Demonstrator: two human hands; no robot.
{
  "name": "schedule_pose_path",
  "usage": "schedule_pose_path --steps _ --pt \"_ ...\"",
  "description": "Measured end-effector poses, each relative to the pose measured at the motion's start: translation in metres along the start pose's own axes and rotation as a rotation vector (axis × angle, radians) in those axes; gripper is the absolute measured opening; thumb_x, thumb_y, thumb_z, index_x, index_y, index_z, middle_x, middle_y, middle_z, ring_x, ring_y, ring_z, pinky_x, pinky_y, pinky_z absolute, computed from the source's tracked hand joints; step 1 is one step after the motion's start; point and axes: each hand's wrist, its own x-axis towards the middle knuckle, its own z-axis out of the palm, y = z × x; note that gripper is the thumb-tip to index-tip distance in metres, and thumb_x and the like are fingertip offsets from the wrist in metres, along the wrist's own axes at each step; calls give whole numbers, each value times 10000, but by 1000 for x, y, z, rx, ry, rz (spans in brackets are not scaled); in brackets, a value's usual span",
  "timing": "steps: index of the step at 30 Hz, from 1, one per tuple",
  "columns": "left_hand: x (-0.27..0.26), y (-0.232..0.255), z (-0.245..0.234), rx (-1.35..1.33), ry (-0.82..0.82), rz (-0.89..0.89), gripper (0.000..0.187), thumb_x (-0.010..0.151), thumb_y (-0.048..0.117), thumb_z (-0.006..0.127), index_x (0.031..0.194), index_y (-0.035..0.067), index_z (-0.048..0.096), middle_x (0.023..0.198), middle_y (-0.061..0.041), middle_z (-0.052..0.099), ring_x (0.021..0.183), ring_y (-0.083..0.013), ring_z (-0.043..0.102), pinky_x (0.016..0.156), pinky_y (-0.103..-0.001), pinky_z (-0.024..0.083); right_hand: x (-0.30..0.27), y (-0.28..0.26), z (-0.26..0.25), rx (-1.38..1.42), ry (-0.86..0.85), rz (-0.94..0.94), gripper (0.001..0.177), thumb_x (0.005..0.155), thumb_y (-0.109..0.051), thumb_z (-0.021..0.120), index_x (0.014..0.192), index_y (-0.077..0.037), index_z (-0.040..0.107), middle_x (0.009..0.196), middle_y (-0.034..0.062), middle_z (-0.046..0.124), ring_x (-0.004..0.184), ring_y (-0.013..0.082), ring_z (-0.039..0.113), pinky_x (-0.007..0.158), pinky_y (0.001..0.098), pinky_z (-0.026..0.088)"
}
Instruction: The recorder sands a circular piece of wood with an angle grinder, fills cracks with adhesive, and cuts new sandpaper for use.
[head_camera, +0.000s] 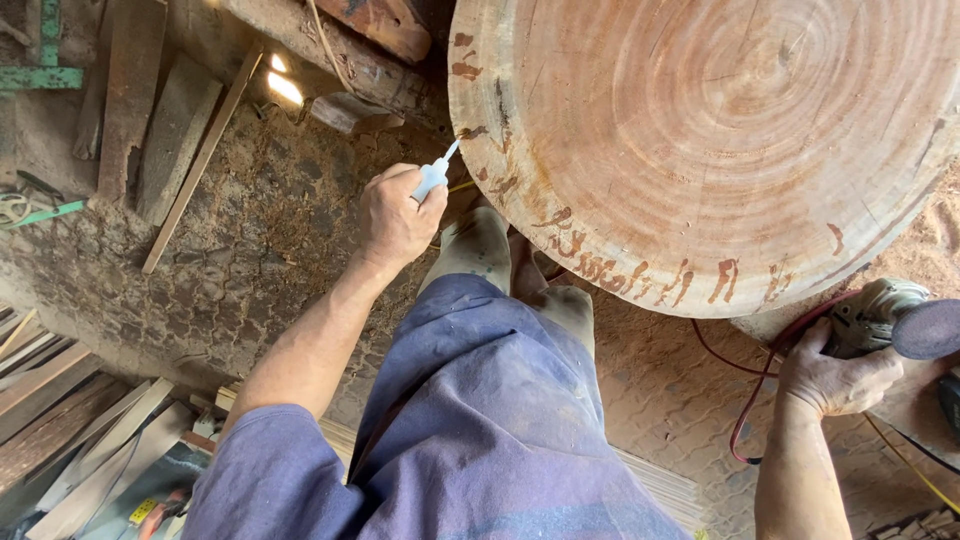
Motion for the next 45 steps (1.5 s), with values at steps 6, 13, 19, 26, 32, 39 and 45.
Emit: schedule_pose_path --steps 6,13,19,26,32,39,45 --pt "4 -3 1 13 -23 -15 302 910 97 728 684 74 528 652 -19 530 504 -142 401 450 -321 324 -2 -4 0 -24 -32 38 663 923 -318 954 1330 -3 536 1130 219 601 852 444 670 735 532 553" --pt "10 -10 0 -24 23 -18 233 879 91 729 720 37 568 703 -63 612 530 -186 477 479 -351 386 5 -6 -9 -16 -89 60 637 961 -330 926 1306 5 508 1112 219 590 841 440 669 705 539 552" --pt "46 -18 13 -42 95 16 386 920 111 754 677 123 455 635 25 469 526 -125 365 477 -303 310 26 -32 -48 430 -194 -67 823 935 20 867 1540 97 314 1476 372 506 1337 514 548 1118 501 427" --pt "76 -16 1 -47 94 -23 226 884 112 734 754 8 581 738 -105 617 579 -228 537 547 -378 452 19 -113 -109 331 25 -139 625 918 -54 703 1448 135 432 1342 394 520 1206 536 505 1067 593 398" --pt "105 -24 10 -36 85 40 177 838 162 782 807 19 682 855 -149 721 723 -325 684 658 -428 547 21 -143 -52 495 -91 -174 630 965 -293 752 1426 82 545 1398 288 515 1311 431 479 1121 531 401" --pt "123 -45 19 7 126 55 256 828 247 818 782 40 675 967 -183 747 890 -384 748 777 -457 598 124 -216 25 239 -290 325 728 1026 -622 647 1583 -248 364 1534 187 442 1397 441 447 1146 612 346" --pt "129 -24 2 -19 64 6 236 879 224 787 773 42 682 973 -209 749 909 -398 749 786 -473 591 147 -274 21 158 -279 500 583 1125 -446 481 1613 -184 298 1638 187 229 1532 404 193 1224 619 167"
